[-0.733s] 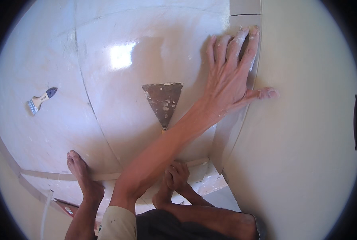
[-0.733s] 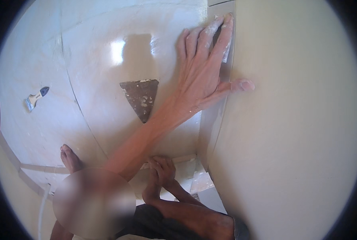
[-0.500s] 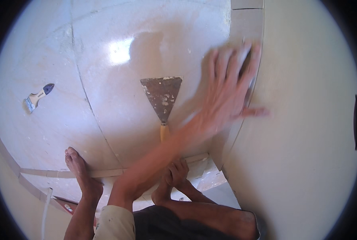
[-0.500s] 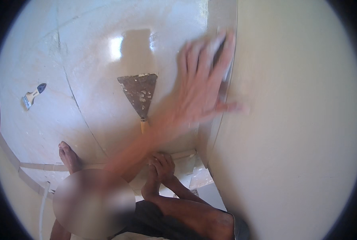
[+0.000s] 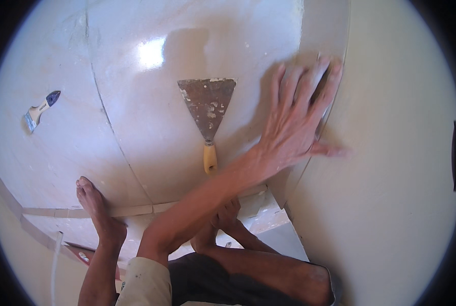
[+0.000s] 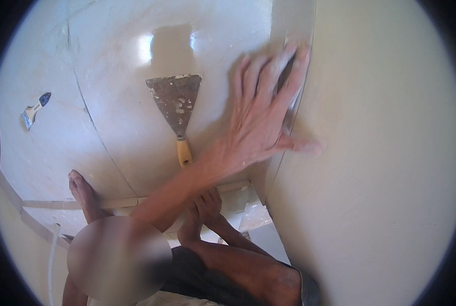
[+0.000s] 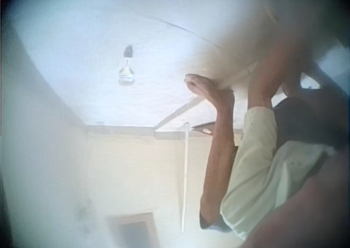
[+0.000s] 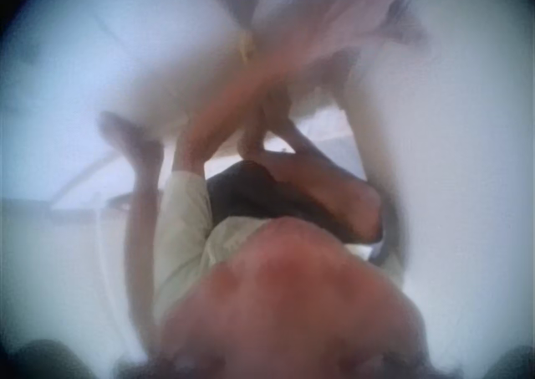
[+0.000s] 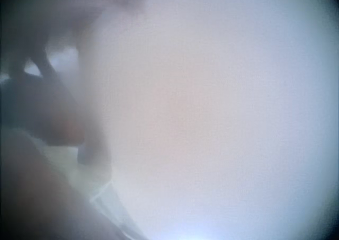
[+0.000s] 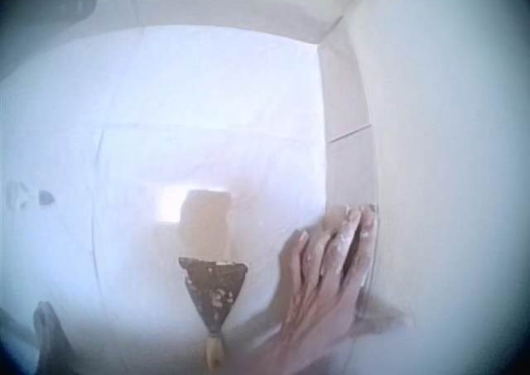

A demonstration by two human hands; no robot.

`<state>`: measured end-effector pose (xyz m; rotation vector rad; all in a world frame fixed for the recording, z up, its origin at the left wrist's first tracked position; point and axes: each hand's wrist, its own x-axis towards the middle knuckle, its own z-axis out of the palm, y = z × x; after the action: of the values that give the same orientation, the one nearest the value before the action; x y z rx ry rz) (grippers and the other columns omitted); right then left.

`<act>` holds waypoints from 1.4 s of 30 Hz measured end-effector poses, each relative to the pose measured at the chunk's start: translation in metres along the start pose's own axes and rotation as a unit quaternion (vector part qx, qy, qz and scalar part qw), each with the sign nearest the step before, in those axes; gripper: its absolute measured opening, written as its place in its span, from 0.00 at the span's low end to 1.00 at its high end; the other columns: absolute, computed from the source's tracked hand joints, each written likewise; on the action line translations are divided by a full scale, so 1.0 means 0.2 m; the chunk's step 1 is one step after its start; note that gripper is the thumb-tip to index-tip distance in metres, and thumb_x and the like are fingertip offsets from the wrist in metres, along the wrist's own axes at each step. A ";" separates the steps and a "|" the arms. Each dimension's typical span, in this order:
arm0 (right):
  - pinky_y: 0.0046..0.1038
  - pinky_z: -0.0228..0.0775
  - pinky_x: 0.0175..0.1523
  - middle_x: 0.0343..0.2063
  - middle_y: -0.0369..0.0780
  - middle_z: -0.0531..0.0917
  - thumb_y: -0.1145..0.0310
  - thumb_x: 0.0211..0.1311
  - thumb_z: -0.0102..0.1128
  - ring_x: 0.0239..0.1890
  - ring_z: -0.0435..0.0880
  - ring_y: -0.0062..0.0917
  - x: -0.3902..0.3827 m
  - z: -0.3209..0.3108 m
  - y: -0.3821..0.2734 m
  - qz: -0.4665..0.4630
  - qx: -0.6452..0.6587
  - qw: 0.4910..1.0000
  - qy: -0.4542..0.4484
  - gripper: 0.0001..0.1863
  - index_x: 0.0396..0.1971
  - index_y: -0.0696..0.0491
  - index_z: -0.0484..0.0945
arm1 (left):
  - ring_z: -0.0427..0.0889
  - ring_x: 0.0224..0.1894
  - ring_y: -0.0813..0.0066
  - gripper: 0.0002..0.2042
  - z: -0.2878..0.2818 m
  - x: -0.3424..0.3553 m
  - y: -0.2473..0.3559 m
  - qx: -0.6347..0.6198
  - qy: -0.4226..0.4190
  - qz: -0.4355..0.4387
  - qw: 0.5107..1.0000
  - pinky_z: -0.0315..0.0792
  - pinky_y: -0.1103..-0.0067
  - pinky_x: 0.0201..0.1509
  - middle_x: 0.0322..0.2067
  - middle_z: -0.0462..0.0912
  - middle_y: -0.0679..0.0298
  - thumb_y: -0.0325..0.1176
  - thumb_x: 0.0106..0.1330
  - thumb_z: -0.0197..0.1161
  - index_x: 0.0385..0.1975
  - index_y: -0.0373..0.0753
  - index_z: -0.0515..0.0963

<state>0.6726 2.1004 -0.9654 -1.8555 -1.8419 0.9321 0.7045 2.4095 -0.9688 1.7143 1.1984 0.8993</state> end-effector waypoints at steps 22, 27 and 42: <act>0.49 0.75 0.46 0.39 0.45 0.83 0.63 0.55 0.69 0.43 0.81 0.47 -0.03 -0.02 -0.02 0.024 0.009 0.999 -0.026 0.11 0.35 0.53 0.84 | 0.63 0.70 0.40 0.64 0.03 -0.18 0.04 -0.026 -0.021 -0.011 0.999 0.48 0.36 0.76 0.80 0.54 0.52 0.88 0.52 0.49 0.82 0.43 0.56; 0.49 0.75 0.47 0.39 0.45 0.83 0.63 0.55 0.69 0.43 0.81 0.48 -0.05 -0.02 -0.01 0.031 0.008 0.999 -0.029 0.11 0.35 0.53 0.84 | 0.63 0.69 0.40 0.64 0.04 -0.24 0.06 -0.045 -0.041 -0.027 0.998 0.47 0.35 0.76 0.80 0.54 0.51 0.88 0.52 0.50 0.82 0.43 0.57; 0.50 0.74 0.56 0.46 0.43 0.86 0.58 0.64 0.67 0.51 0.84 0.48 -0.21 0.06 0.08 0.063 0.017 0.993 -0.096 0.18 0.49 0.51 0.85 | 0.63 0.69 0.41 0.64 0.03 -0.07 0.01 -0.008 -0.004 -0.014 1.000 0.48 0.38 0.76 0.78 0.56 0.48 0.87 0.52 0.53 0.81 0.41 0.57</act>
<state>0.6791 2.0565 -0.9765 -1.9400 -1.8190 1.2166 0.7073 2.3951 -0.9717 1.6836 1.2038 0.8820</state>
